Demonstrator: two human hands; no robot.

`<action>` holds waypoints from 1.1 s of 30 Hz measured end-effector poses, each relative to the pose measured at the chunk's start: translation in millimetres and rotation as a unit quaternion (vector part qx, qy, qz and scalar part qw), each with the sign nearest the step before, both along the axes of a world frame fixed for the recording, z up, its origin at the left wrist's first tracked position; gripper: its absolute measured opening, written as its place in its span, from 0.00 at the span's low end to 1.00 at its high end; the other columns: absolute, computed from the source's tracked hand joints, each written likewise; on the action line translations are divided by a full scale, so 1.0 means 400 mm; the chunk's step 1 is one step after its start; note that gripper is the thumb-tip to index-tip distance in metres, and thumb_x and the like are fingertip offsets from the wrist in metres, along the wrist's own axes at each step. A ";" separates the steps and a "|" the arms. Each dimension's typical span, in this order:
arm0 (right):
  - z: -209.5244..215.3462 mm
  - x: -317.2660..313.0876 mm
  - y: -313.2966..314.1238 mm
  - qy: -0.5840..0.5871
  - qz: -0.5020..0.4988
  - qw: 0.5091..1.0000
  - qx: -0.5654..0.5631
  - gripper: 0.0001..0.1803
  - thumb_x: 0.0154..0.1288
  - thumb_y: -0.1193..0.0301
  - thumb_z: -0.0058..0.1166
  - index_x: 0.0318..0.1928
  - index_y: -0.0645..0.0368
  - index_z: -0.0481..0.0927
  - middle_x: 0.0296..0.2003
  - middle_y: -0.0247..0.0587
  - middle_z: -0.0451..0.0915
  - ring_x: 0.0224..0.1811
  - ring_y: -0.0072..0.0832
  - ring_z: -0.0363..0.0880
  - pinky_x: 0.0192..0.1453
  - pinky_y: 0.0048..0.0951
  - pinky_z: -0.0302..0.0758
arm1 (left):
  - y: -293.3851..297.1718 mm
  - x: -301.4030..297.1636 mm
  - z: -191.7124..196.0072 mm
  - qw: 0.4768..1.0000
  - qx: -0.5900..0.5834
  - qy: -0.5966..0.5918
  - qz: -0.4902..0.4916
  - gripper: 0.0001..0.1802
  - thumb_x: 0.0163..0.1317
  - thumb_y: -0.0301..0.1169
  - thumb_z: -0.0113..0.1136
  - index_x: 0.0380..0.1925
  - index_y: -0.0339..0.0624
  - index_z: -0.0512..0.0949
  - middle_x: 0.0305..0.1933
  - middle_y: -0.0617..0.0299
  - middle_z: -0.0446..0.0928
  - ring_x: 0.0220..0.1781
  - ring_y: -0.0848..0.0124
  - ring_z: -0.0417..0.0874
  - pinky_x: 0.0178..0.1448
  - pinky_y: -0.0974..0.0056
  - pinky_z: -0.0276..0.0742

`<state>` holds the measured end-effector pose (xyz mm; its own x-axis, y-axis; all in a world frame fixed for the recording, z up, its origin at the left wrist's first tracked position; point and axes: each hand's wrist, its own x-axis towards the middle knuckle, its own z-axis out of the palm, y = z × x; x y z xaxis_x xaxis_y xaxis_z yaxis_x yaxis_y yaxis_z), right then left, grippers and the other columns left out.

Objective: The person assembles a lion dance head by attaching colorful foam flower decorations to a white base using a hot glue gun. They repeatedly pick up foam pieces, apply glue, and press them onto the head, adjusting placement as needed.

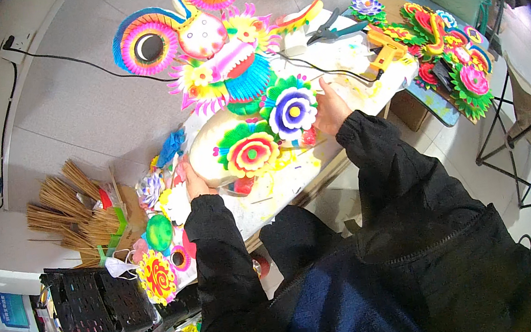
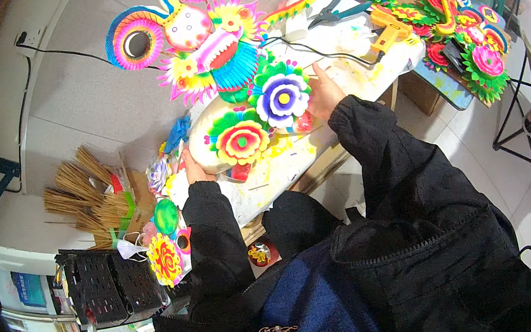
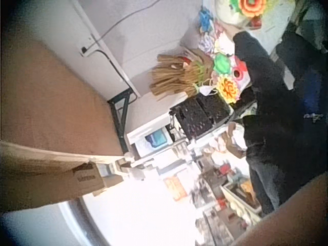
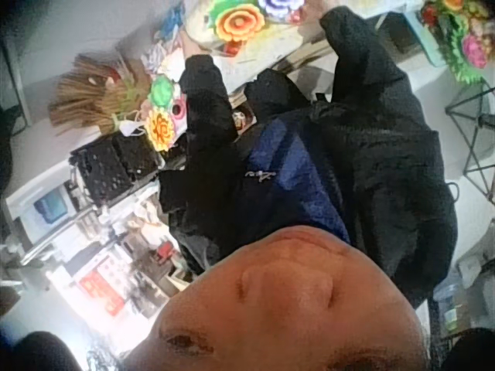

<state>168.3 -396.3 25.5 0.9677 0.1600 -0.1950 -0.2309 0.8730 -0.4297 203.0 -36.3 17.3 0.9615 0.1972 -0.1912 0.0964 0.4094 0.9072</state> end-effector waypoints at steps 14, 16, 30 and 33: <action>0.064 0.070 -0.055 0.080 0.012 0.996 -0.039 0.55 0.63 0.36 0.43 0.68 0.74 0.45 0.62 0.53 0.66 0.62 0.39 0.71 0.67 0.44 0.65 | -0.114 -0.149 -0.016 0.991 0.018 -0.048 0.121 0.28 0.73 0.48 0.40 0.60 0.36 0.67 0.60 0.53 0.72 0.60 0.62 0.74 0.64 0.57 0.70; 0.050 0.079 -0.061 0.075 0.019 0.995 -0.059 0.52 0.65 0.35 0.38 0.67 0.74 0.51 0.61 0.51 0.69 0.62 0.38 0.70 0.69 0.42 0.63 | -0.122 -0.161 -0.001 0.993 0.005 -0.048 0.111 0.28 0.73 0.47 0.40 0.60 0.35 0.67 0.60 0.53 0.72 0.60 0.62 0.74 0.63 0.58 0.71; 0.062 -0.202 -0.086 -0.127 -0.216 0.909 -0.332 0.30 0.74 0.51 0.38 0.65 0.61 0.62 0.59 0.45 0.70 0.54 0.29 0.71 0.59 0.33 0.64 | 0.214 -0.543 -0.067 0.819 0.410 -0.076 0.395 0.17 0.62 0.33 0.61 0.45 0.30 0.75 0.41 0.52 0.78 0.43 0.63 0.79 0.51 0.62 0.74; 0.078 -0.287 0.006 -0.123 -0.137 0.913 -0.363 0.29 0.74 0.54 0.39 0.64 0.62 0.63 0.53 0.42 0.75 0.44 0.24 0.73 0.52 0.27 0.67 | 0.273 -0.554 -0.101 0.749 0.568 0.006 0.341 0.27 0.55 0.40 0.67 0.47 0.29 0.75 0.42 0.41 0.76 0.45 0.49 0.77 0.51 0.52 0.71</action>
<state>53.5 -394.0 56.6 0.9809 -0.1796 0.0746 0.1341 0.3472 -0.9281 -18.7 72.7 -23.2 0.5629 0.6829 0.4656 0.2267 -0.6693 0.7076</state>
